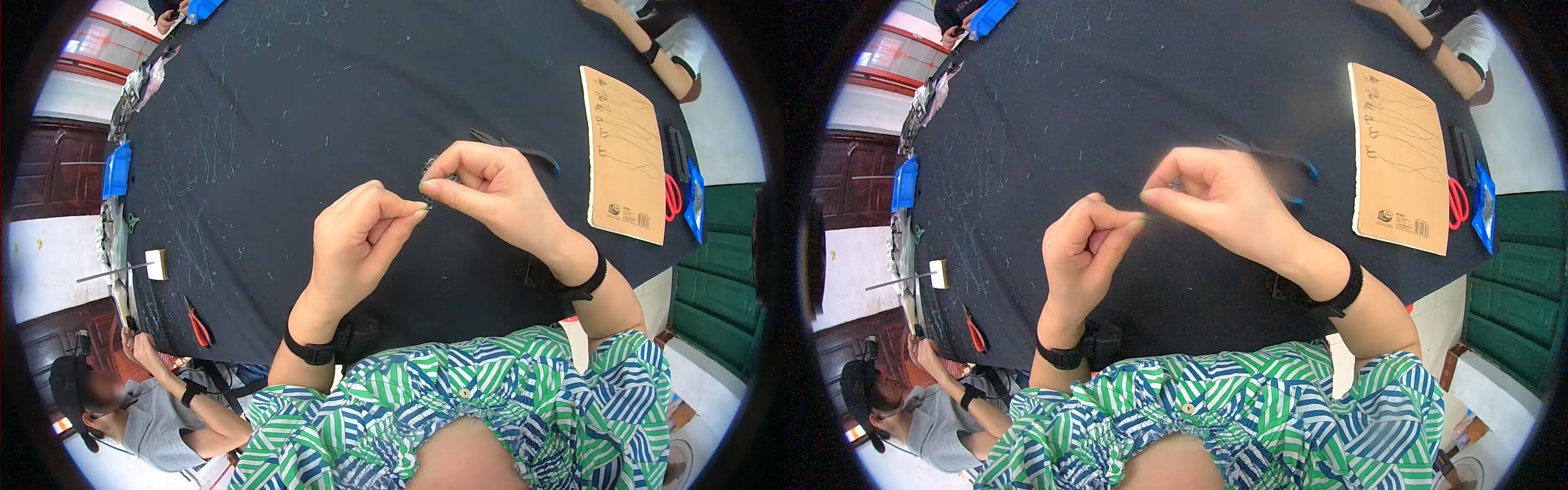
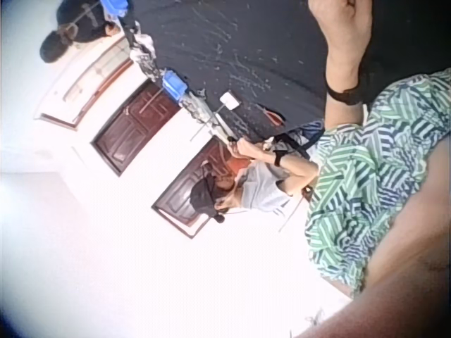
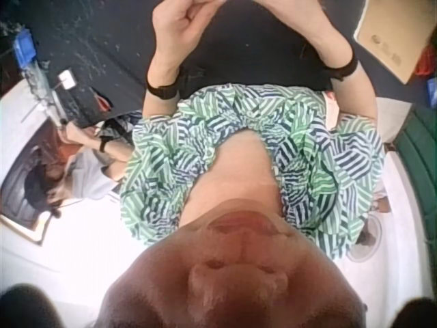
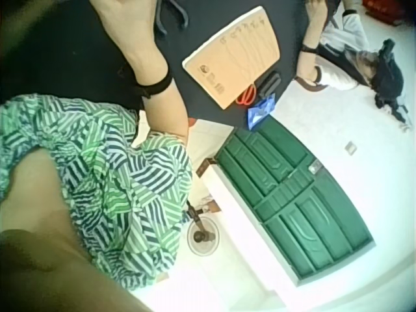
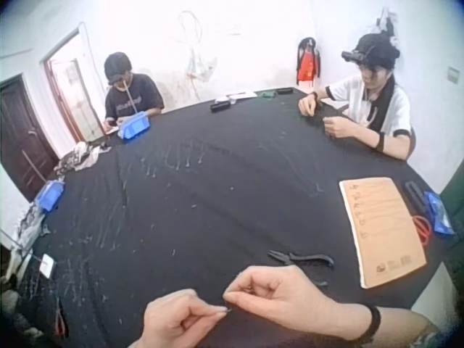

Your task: The person picks up small metal rings from a pile and attaches them to a fishing lure component. They manipulate the items by hand on a black table surface and pick up a pair of pliers.

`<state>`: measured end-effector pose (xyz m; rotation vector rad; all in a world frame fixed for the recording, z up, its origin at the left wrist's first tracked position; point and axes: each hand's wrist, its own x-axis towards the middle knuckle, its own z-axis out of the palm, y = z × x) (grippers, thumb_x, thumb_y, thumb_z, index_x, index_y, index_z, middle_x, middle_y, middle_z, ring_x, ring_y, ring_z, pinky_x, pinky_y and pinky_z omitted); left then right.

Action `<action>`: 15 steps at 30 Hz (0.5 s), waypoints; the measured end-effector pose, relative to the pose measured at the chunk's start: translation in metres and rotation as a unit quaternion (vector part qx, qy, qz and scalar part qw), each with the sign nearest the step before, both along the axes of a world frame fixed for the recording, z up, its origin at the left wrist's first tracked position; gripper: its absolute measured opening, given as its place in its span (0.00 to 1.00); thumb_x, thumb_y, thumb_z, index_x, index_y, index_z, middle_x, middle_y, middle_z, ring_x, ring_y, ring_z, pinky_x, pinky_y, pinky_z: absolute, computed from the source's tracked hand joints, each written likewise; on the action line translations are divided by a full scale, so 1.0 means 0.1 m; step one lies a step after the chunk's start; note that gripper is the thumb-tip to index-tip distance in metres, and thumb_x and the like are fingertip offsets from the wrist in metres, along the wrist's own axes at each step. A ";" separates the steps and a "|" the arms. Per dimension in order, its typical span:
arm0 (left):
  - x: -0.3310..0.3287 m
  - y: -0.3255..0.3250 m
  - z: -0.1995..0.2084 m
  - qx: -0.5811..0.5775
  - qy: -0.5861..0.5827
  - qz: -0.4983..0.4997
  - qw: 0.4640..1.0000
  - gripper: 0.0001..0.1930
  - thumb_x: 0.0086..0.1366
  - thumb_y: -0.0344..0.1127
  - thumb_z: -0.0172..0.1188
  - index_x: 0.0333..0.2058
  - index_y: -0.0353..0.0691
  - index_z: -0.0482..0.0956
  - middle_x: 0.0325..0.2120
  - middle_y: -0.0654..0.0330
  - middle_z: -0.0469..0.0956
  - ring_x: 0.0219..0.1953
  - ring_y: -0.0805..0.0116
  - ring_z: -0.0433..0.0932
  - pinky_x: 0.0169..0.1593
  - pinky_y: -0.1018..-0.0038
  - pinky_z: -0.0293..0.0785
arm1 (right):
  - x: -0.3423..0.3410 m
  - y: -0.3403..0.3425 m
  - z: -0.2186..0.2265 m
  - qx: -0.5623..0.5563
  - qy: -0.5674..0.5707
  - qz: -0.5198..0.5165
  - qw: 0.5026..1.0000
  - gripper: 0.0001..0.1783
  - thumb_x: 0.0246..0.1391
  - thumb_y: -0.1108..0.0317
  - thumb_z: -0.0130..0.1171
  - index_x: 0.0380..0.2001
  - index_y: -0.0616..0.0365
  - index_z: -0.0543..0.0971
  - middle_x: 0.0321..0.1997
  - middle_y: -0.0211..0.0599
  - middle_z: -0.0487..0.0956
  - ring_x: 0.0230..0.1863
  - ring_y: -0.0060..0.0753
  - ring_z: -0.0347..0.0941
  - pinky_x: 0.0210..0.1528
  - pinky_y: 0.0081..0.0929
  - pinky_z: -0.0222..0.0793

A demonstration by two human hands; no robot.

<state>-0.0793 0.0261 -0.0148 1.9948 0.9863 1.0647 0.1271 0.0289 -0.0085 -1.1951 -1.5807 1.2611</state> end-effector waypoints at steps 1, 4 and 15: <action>0.00 0.00 0.00 0.001 0.000 0.000 1.000 0.06 0.54 0.22 0.69 0.28 0.36 0.79 0.16 0.64 0.65 0.18 0.74 0.63 0.23 0.74 0.58 | 0.00 0.00 0.01 -0.037 0.010 0.013 0.999 0.09 0.57 0.65 0.63 0.33 0.61 0.81 0.15 0.16 0.65 0.18 0.09 0.54 0.20 0.19 0.48; -0.01 -0.01 -0.02 -0.005 -0.031 0.008 0.999 0.05 0.55 0.23 0.69 0.28 0.36 0.80 0.16 0.66 0.66 0.18 0.77 0.62 0.22 0.77 0.57 | -0.01 -0.01 -0.01 -0.076 0.041 0.027 0.996 0.09 0.56 0.66 0.63 0.31 0.61 0.81 0.15 0.15 0.64 0.18 0.09 0.53 0.21 0.19 0.46; 0.01 -0.06 -0.04 -0.259 -0.218 0.004 0.941 0.04 0.67 0.29 0.60 0.36 0.35 0.78 0.21 0.76 0.70 0.22 0.91 0.60 0.27 0.88 0.55 | -0.03 -0.04 0.01 -0.101 0.061 0.073 0.990 0.07 0.56 0.67 0.63 0.29 0.59 0.80 0.17 0.16 0.65 0.20 0.09 0.56 0.23 0.18 0.49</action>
